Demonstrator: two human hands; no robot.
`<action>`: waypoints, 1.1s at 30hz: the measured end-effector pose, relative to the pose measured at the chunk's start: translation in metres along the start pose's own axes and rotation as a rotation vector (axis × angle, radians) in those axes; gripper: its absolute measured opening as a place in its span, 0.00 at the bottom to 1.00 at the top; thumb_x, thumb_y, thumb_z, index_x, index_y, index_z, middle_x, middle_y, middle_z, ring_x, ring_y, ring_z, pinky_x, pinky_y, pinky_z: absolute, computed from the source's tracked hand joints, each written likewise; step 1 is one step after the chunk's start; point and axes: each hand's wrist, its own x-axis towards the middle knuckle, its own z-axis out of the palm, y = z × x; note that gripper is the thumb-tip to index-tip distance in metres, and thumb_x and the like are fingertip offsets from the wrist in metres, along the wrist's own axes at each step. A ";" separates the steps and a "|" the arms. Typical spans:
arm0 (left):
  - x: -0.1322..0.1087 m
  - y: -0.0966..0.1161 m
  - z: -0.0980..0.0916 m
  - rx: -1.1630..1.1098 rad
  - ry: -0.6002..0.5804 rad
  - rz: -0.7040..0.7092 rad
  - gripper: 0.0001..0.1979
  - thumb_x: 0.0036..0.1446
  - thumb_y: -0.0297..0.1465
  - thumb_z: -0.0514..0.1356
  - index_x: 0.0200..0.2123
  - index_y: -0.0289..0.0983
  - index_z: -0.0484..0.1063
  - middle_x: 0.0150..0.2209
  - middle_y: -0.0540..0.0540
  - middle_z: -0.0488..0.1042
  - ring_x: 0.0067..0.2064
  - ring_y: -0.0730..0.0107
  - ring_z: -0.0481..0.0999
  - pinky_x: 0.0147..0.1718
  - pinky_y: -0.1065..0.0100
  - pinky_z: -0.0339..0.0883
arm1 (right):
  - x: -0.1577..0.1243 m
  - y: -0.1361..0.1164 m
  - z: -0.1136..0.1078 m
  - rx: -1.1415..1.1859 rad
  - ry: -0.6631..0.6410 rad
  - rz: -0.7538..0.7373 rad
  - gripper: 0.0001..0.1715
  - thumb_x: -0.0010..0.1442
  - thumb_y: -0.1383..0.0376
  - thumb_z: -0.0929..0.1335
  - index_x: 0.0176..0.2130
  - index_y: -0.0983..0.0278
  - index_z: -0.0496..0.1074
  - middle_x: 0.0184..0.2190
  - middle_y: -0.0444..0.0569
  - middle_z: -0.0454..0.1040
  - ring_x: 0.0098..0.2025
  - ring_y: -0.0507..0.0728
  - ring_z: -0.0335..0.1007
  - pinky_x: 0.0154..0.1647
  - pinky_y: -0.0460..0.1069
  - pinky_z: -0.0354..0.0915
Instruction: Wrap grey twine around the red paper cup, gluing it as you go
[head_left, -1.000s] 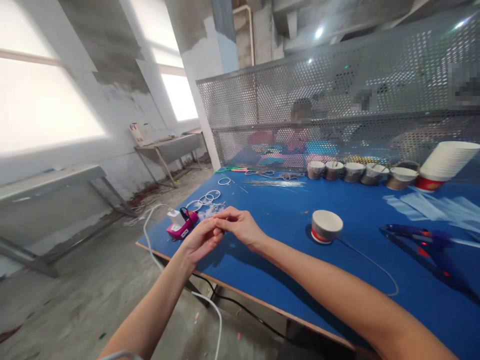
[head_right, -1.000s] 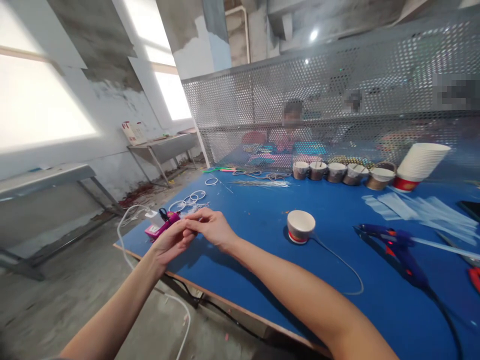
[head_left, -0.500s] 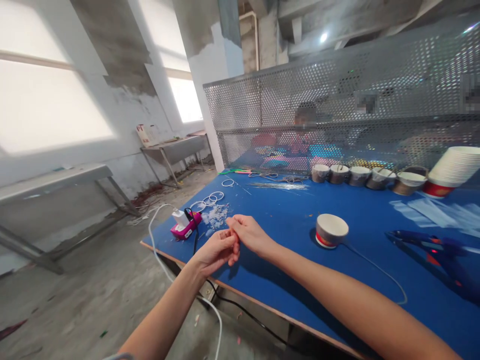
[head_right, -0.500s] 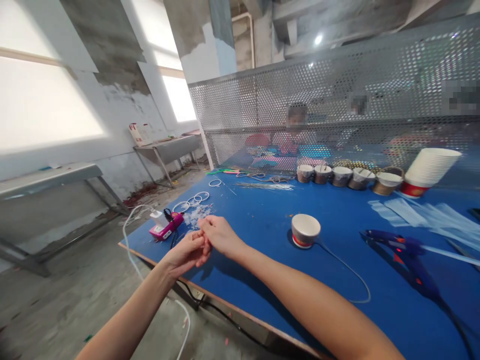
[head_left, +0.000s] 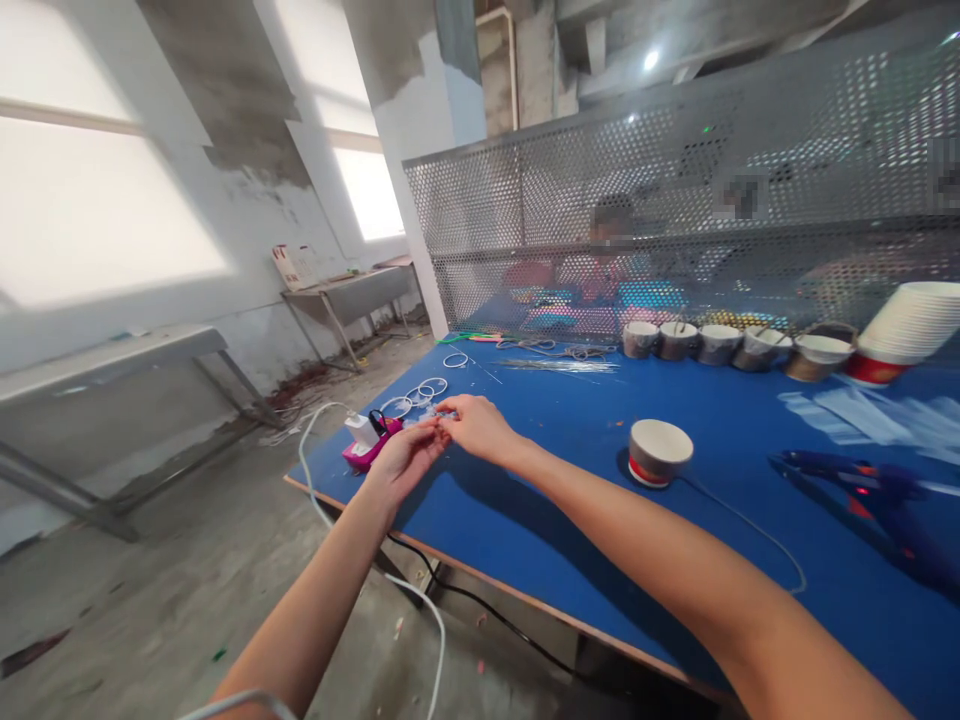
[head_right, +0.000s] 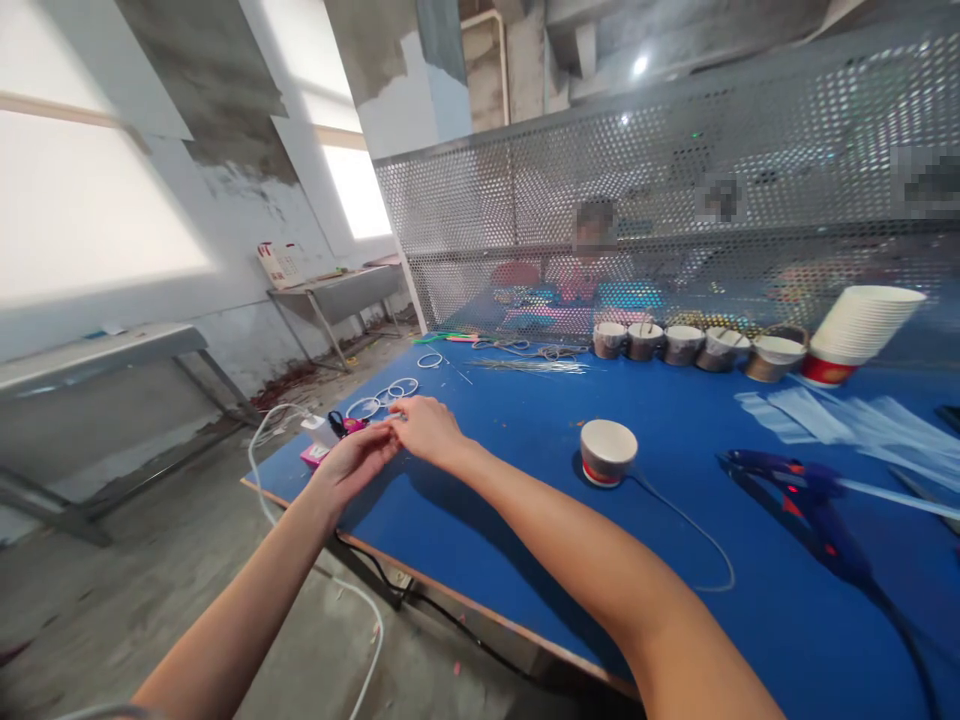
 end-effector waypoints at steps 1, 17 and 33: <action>-0.002 0.000 0.001 -0.027 -0.007 -0.023 0.11 0.49 0.12 0.53 0.28 0.29 0.72 0.25 0.44 0.77 0.26 0.74 0.78 0.30 0.76 0.75 | -0.003 0.000 0.003 0.011 -0.003 -0.022 0.13 0.52 0.72 0.68 0.38 0.61 0.77 0.41 0.50 0.78 0.45 0.60 0.73 0.46 0.50 0.63; -0.044 -0.003 -0.015 -0.203 -0.159 -0.088 0.14 0.52 0.24 0.53 0.40 0.30 0.73 0.44 0.34 0.78 0.49 0.54 0.76 0.50 0.57 0.69 | -0.009 0.022 0.004 0.516 -0.063 0.184 0.21 0.63 0.58 0.64 0.23 0.66 0.67 0.15 0.40 0.68 0.14 0.45 0.60 0.16 0.39 0.59; -0.047 -0.006 -0.029 -0.061 -0.203 0.022 0.12 0.53 0.27 0.57 0.40 0.34 0.76 0.50 0.39 0.75 0.54 0.53 0.71 0.47 0.55 0.70 | 0.001 0.037 -0.014 0.371 -0.159 0.247 0.12 0.63 0.61 0.67 0.40 0.69 0.71 0.32 0.47 0.75 0.28 0.50 0.73 0.29 0.47 0.72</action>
